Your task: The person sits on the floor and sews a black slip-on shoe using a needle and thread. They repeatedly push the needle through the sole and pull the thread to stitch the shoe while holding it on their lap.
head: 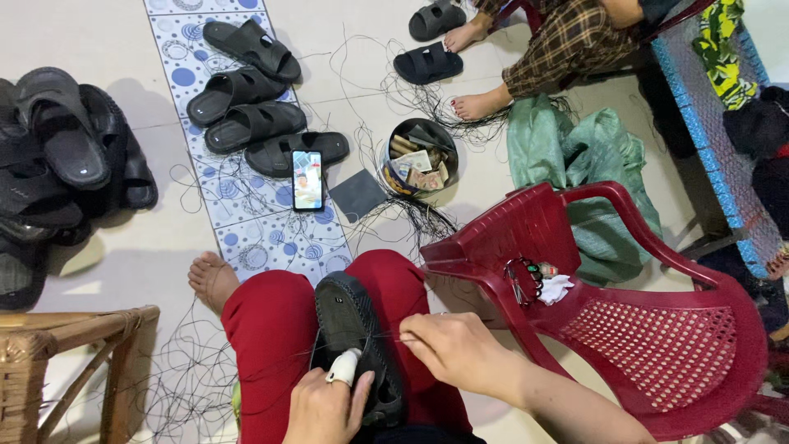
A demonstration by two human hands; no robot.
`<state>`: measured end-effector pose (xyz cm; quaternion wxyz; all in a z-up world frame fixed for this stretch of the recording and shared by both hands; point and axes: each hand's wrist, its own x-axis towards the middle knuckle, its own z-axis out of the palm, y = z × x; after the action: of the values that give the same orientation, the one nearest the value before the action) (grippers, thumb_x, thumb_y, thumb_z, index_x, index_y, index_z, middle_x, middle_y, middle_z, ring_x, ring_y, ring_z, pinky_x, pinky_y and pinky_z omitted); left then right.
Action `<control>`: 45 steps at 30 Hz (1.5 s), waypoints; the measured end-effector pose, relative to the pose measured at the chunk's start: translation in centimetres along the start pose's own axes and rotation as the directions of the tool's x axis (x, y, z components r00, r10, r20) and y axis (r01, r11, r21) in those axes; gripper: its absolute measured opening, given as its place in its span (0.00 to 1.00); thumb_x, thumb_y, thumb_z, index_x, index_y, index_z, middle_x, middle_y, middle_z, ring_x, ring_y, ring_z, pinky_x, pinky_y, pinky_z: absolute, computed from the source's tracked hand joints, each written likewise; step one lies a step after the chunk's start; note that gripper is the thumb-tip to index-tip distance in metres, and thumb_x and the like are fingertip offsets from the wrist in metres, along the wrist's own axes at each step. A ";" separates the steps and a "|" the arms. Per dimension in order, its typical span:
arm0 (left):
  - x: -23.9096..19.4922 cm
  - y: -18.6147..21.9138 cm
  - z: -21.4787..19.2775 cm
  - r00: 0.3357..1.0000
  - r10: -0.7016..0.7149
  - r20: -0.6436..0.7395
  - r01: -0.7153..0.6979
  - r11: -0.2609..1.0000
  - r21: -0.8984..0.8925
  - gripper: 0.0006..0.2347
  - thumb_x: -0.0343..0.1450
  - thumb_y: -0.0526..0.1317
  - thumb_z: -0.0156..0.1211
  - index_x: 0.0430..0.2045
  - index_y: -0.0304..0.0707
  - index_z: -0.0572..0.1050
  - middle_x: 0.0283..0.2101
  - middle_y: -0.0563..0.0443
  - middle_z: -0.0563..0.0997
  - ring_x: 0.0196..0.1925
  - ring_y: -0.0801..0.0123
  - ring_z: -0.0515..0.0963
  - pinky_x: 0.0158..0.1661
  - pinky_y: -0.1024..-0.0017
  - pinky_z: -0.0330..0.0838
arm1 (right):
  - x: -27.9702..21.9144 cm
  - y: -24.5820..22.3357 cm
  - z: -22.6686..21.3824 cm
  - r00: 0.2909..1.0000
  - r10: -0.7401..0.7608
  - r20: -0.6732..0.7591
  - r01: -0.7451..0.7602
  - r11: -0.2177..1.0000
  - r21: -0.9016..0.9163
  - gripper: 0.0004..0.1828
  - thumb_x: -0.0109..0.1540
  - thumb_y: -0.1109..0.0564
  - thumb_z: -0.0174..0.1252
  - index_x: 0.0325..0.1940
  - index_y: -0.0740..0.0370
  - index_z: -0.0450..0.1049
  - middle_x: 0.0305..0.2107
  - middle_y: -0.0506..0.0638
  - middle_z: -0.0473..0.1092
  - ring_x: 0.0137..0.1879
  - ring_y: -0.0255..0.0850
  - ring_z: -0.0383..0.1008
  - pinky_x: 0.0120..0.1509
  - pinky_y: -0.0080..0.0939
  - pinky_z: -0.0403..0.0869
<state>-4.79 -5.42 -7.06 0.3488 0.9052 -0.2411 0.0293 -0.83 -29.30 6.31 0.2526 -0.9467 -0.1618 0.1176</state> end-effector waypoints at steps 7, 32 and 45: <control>0.3 0.1 -0.3 1.000 0.008 0.025 -0.006 0.997 -0.078 0.20 0.72 0.50 0.61 0.51 0.32 0.75 0.17 0.45 0.77 0.17 0.52 0.73 0.29 0.61 0.71 | 0.2 1.2 4.3 0.998 -0.036 -0.047 0.026 0.981 -0.193 0.20 0.62 0.58 0.59 0.59 0.58 0.72 0.25 0.49 0.77 0.28 0.48 0.77 0.26 0.54 0.72; 6.6 -2.3 -10.9 0.812 0.092 0.576 0.574 0.051 -0.817 0.12 0.76 0.39 0.56 0.47 0.28 0.79 0.20 0.56 0.75 0.14 0.81 0.67 0.23 0.82 0.67 | -0.7 12.0 -0.7 0.480 0.866 -0.145 0.079 0.122 0.989 0.06 0.66 0.55 0.51 0.44 0.59 0.70 0.36 0.52 0.71 0.27 0.37 0.66 0.27 0.34 0.69; 14.2 -7.6 -11.5 0.757 -0.582 -0.297 0.014 0.469 -0.883 0.12 0.82 0.44 0.54 0.49 0.30 0.71 0.45 0.30 0.79 0.48 0.42 0.83 0.56 0.49 0.87 | 3.7 -0.5 0.2 0.990 -0.134 0.037 0.031 0.473 0.881 0.16 0.73 0.53 0.45 0.43 0.67 0.72 0.51 0.69 0.71 0.39 0.47 0.81 0.46 0.41 0.82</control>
<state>12.57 0.99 0.10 0.7926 0.5965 0.0624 0.1101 2.39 -27.48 5.89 0.6979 -0.6680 -0.1366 0.2191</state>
